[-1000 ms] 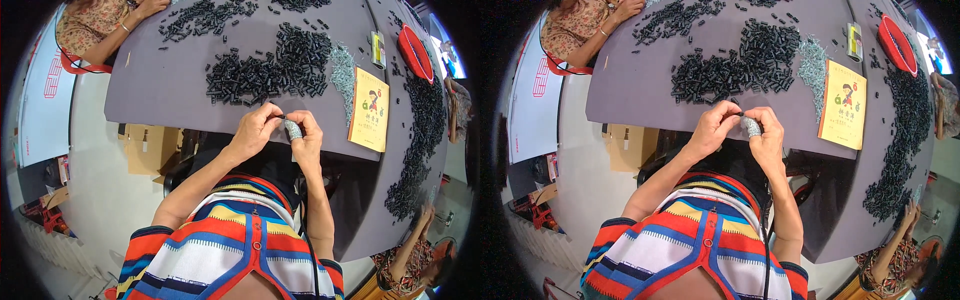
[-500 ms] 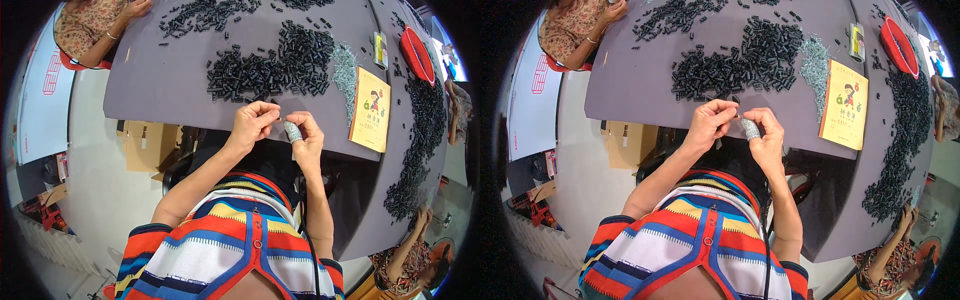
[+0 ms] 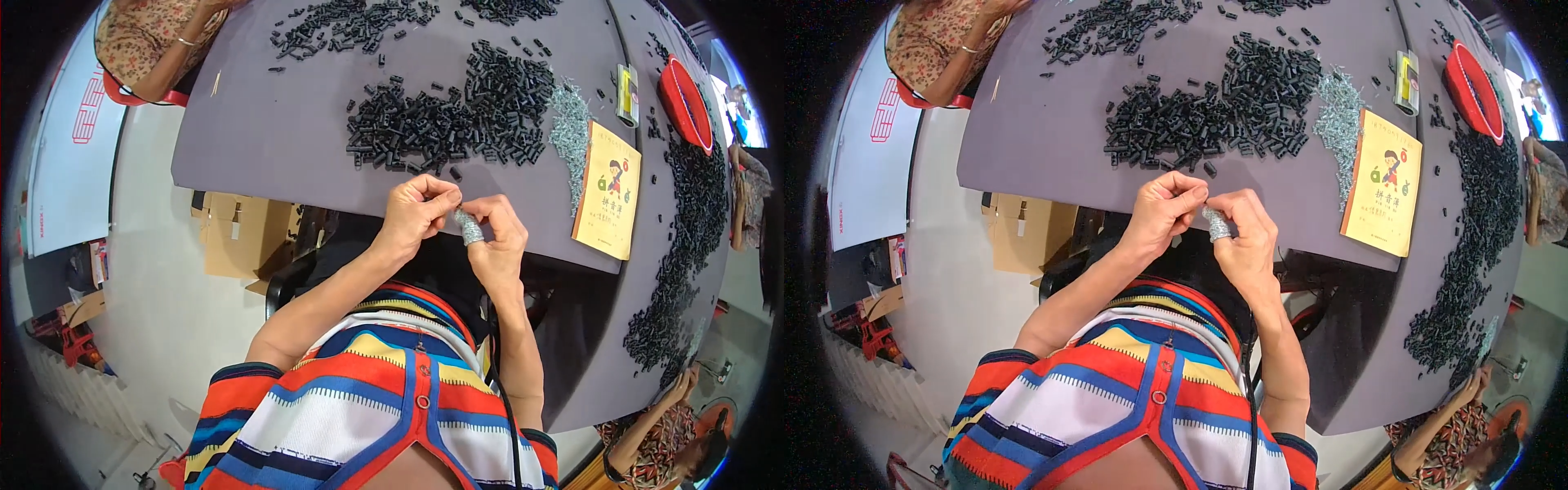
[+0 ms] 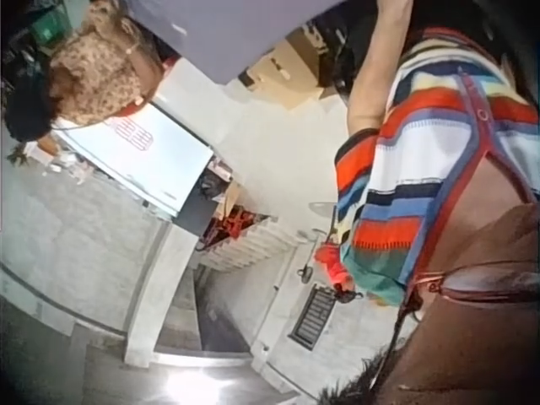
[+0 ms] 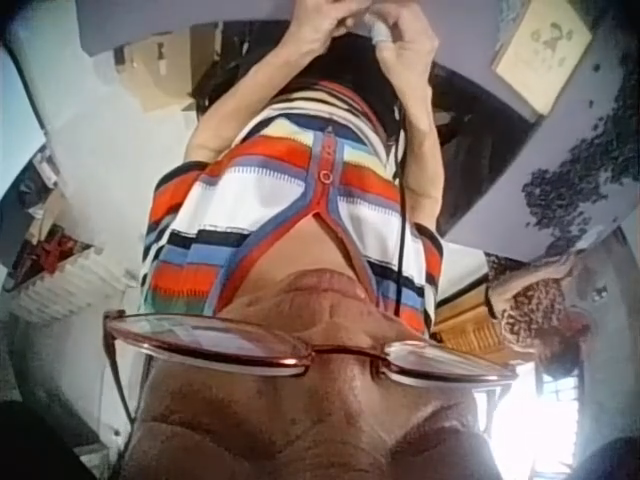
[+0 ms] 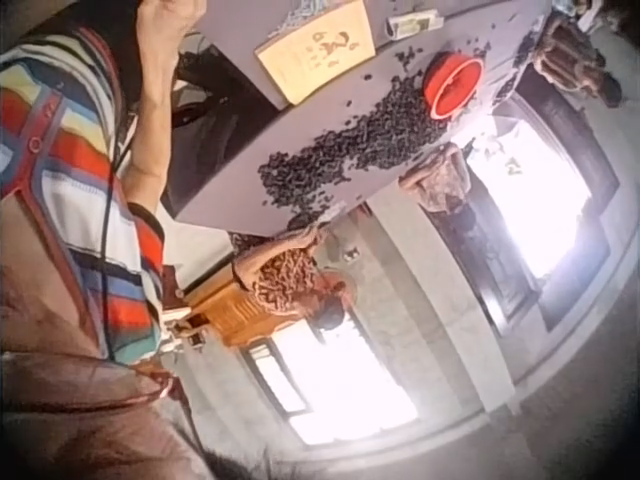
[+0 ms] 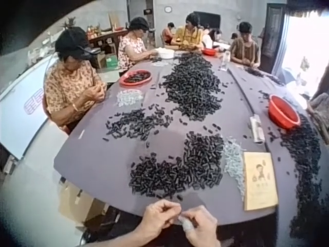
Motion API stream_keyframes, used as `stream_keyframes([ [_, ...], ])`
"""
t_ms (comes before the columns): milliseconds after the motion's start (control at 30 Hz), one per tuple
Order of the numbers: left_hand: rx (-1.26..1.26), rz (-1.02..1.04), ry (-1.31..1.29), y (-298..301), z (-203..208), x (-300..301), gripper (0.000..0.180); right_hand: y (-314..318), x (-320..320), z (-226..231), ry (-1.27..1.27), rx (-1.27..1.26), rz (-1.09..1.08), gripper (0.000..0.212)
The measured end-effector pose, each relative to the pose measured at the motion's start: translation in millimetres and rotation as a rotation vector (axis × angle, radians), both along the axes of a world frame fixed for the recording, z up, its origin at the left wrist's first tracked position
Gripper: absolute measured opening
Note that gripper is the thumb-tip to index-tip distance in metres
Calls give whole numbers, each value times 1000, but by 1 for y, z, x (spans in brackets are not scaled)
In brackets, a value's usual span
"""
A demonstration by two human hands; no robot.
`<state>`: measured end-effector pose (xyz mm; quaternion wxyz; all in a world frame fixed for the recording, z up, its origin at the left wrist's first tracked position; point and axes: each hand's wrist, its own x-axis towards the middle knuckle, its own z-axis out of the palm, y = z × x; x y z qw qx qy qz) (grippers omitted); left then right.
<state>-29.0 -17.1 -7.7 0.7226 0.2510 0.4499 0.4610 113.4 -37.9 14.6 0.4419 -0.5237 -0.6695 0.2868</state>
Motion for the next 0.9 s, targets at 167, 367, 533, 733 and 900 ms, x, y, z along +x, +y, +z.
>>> stream_keyframes([
  [167, 4, -17, 25, 2, 4, -9, 10, 5, -7, -1, -22, 43, 14, 27],
  [367, -29, -77, -5, 4, 5, -34, 9, 17, -14, 1, 49, -140, 61, 25],
  [533, -106, 77, -175, 4, 5, -43, 9, 39, -15, -4, -196, 105, 132, 26],
  [733, -149, 112, -286, 4, 2, -45, 6, 63, -18, -6, -586, 328, 211, 18],
  [900, -140, 105, -301, 2, 0, -45, 7, 72, -18, 6, -749, 344, 294, 14],
])
